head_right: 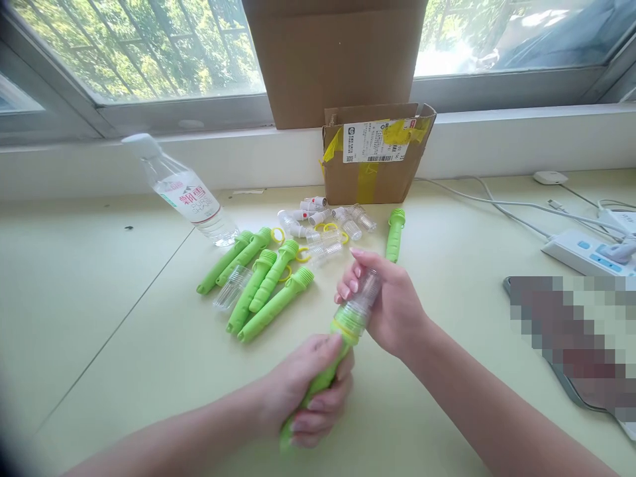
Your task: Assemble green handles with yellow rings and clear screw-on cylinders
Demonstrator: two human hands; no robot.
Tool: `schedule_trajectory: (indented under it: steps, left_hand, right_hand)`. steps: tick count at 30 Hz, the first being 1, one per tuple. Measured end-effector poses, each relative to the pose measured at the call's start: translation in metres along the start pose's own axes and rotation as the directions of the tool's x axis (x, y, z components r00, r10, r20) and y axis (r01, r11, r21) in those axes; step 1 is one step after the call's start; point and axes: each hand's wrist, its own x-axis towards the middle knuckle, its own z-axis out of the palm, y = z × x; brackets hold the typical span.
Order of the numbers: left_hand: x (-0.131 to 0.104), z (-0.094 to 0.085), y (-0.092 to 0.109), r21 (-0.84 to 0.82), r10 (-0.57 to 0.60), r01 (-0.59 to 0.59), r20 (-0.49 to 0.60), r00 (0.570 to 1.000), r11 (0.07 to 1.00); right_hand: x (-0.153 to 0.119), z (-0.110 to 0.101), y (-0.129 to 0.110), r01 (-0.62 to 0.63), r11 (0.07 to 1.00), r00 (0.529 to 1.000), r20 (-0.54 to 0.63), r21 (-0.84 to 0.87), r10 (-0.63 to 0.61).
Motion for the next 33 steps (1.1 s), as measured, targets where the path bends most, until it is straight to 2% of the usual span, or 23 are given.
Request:
schedule_trajectory:
  steps: [2, 4, 6, 8, 10, 12, 13, 14, 16, 18, 20, 22, 25, 27, 28, 29, 30, 31, 33]
  left_hand:
    - [-0.002, -0.005, 0.003, -0.083, -0.028, 0.037, 0.108, 0.994, 0.996]
    - [-0.002, -0.007, 0.005, -0.069, -0.037, 0.047, 0.130, 0.991, 0.996]
    - [0.000, -0.004, 0.004, 0.016, -0.040, 0.039, 0.041, 0.998, 0.999]
    - [0.003, 0.004, 0.000, 0.137, -0.014, 0.031, -0.122, 0.992, 0.990]
    - [0.005, 0.012, -0.006, 0.239, 0.041, 0.028, -0.278, 0.960, 0.971]
    - [0.005, 0.018, -0.010, 0.319, 0.118, 0.004, -0.363, 0.924, 0.948]
    - [0.004, 0.018, -0.011, 0.323, 0.134, -0.011, -0.362, 0.922, 0.947]
    - [0.003, 0.017, -0.010, 0.290, 0.116, -0.019, -0.320, 0.940, 0.957]
    - [0.000, 0.012, -0.006, 0.169, 0.035, -0.008, -0.158, 0.987, 0.986]
    - [-0.003, 0.006, -0.001, 0.043, -0.038, 0.037, 0.020, 0.999, 0.998]
    - [-0.004, 0.003, 0.002, 0.019, -0.044, 0.043, 0.064, 0.997, 0.999]
    - [-0.003, 0.003, 0.001, 0.100, -0.005, 0.007, -0.022, 1.000, 0.995]
    - [-0.001, 0.009, -0.005, 0.285, 0.079, -0.021, -0.192, 0.978, 0.958]
    - [-0.001, 0.013, -0.010, 0.368, 0.147, -0.040, -0.267, 0.953, 0.929]
    - [-0.002, 0.015, -0.012, 0.386, 0.181, -0.059, -0.288, 0.941, 0.920]
    - [-0.002, 0.015, -0.013, 0.381, 0.196, -0.077, -0.284, 0.939, 0.921]
    - [-0.003, 0.015, -0.013, 0.349, 0.190, -0.091, -0.259, 0.947, 0.933]
    - [-0.003, 0.013, -0.012, 0.294, 0.166, -0.098, -0.216, 0.962, 0.951]
    - [-0.004, 0.008, -0.008, 0.129, 0.088, -0.080, -0.057, 0.994, 0.988]
  right_hand:
    - [0.001, -0.004, -0.003, -0.028, 0.997, 0.987, 0.162, 0.073, 0.015]
    - [0.002, -0.006, -0.004, -0.046, 0.994, 0.981, 0.193, 0.097, 0.026]
    - [0.003, -0.005, -0.003, -0.033, 0.995, 0.996, 0.091, 0.092, 0.025]
    - [0.002, 0.000, 0.000, -0.018, 0.997, 0.996, -0.088, 0.075, 0.025]
    - [-0.002, 0.006, 0.002, -0.021, 0.999, 0.970, -0.243, 0.038, 0.029]
    - [-0.006, 0.010, 0.002, -0.025, 0.999, 0.957, -0.288, -0.021, 0.018]
    - [-0.008, 0.011, 0.000, -0.034, 0.999, 0.965, -0.260, -0.042, 0.022]
    - [-0.009, 0.010, -0.001, -0.039, 0.998, 0.982, -0.185, -0.046, 0.030]
    - [-0.009, 0.005, -0.005, -0.033, 0.999, 0.998, 0.047, -0.014, 0.034]
    - [-0.005, -0.004, -0.008, -0.026, 0.999, 0.969, 0.245, 0.026, 0.019]
    - [-0.001, -0.010, -0.008, -0.050, 0.997, 0.946, 0.322, 0.052, 0.031]
    - [0.002, -0.011, -0.005, -0.069, 0.996, 0.959, 0.278, 0.063, 0.049]
    - [-0.001, -0.002, 0.000, -0.050, 0.998, 0.999, 0.025, 0.044, 0.048]
    - [-0.007, 0.006, 0.001, -0.042, 0.999, 0.988, -0.147, -0.010, 0.040]
    - [-0.010, 0.010, 0.001, -0.039, 0.998, 0.981, -0.194, -0.044, 0.029]
    - [-0.012, 0.012, 0.000, -0.039, 0.996, 0.979, -0.205, -0.078, 0.022]
    - [-0.014, 0.013, -0.002, -0.029, 0.994, 0.986, -0.169, -0.103, 0.012]
    - [-0.015, 0.012, -0.004, -0.015, 0.993, 0.996, -0.093, -0.113, 0.005]
    - [-0.014, 0.006, -0.008, 0.002, 0.998, 0.986, 0.165, -0.067, 0.009]
